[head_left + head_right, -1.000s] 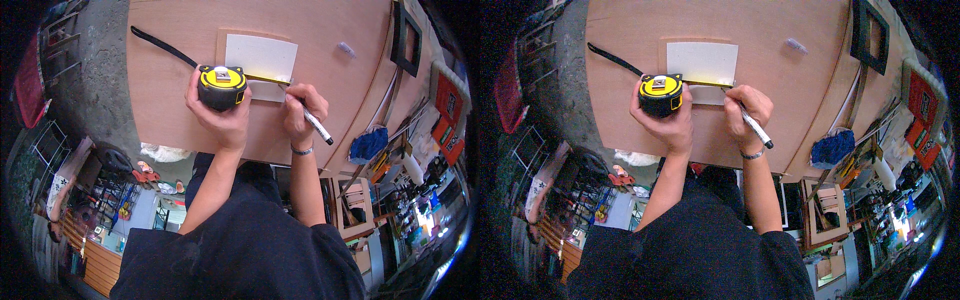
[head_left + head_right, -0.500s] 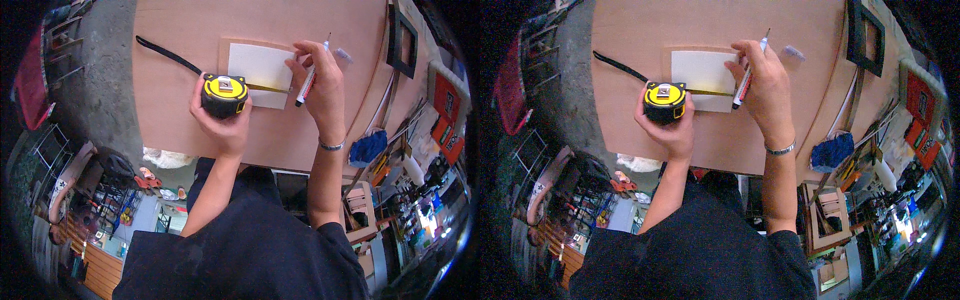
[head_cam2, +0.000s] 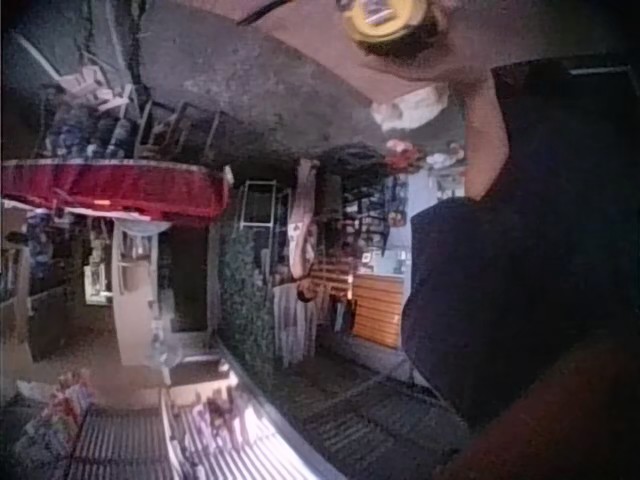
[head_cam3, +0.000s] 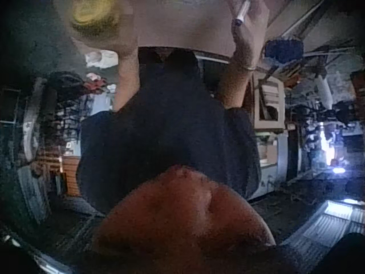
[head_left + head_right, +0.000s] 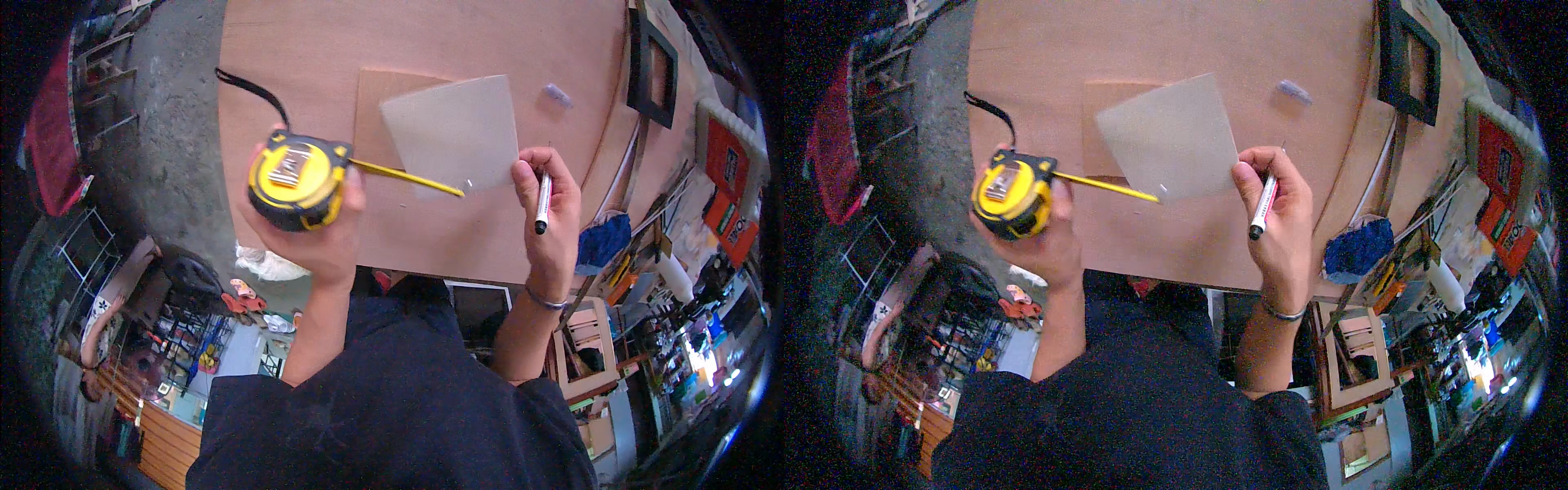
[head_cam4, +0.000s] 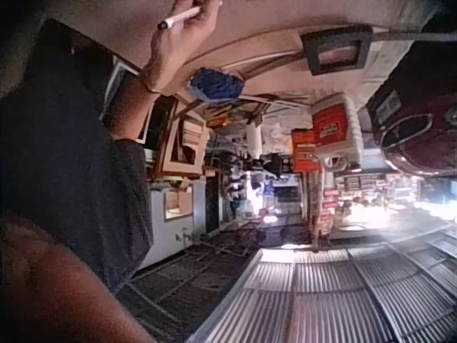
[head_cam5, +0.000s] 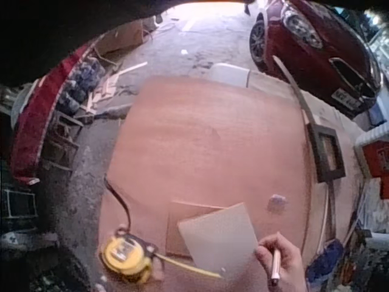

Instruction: The person measures a small white card with a tape measure and marks it with a pen. They then use a wooden ruler to draw straight lines on the card and place it on a larger cardboard sheet. Finally, they pick up a utility knife.

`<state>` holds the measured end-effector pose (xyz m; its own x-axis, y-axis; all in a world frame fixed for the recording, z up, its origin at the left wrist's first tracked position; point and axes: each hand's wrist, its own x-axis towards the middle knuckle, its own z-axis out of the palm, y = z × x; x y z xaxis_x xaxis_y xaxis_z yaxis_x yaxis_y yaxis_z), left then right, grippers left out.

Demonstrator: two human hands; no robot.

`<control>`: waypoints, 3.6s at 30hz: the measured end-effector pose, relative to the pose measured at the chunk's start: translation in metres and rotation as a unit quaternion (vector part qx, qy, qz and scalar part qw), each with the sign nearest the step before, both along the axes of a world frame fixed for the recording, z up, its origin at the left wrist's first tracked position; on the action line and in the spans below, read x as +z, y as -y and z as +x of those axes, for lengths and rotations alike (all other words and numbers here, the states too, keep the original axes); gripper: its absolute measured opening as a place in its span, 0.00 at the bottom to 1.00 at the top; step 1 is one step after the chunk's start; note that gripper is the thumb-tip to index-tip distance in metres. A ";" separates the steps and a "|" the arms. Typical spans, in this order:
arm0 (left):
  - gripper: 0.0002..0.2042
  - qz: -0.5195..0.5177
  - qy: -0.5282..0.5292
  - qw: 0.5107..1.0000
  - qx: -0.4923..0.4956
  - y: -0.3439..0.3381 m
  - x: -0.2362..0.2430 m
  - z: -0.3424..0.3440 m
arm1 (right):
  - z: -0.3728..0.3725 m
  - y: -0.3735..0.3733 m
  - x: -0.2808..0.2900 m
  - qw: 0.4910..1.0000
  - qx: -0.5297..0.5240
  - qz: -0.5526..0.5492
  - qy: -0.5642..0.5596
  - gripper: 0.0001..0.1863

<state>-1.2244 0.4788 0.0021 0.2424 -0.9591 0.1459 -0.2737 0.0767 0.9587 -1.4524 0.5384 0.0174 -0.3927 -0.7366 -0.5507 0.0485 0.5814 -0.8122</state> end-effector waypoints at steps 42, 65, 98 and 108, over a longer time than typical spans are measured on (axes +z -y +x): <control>0.39 0.013 0.111 0.994 0.016 0.009 -0.050 -0.052 | 0.044 -0.022 -0.057 0.950 -0.068 -0.231 -0.198 0.20; 0.42 -0.001 0.155 0.988 -0.010 0.018 -0.050 -0.032 | 0.054 0.039 -0.056 0.951 -0.033 -0.267 -0.152 0.03; 0.43 0.014 0.113 0.993 -0.008 0.022 -0.048 -0.029 | 0.057 0.043 -0.057 0.953 -0.018 -0.260 -0.153 0.03; 0.42 0.021 0.111 0.994 0.002 0.013 -0.047 -0.020 | 0.067 0.037 -0.053 0.948 -0.015 -0.267 -0.174 0.03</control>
<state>-1.2444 0.4662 -0.0452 0.2118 -0.9646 0.1569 -0.4791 0.0375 0.8769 -1.3849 0.5016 -0.0359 -0.5068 -0.8598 0.0634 -0.2656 0.0857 -0.9603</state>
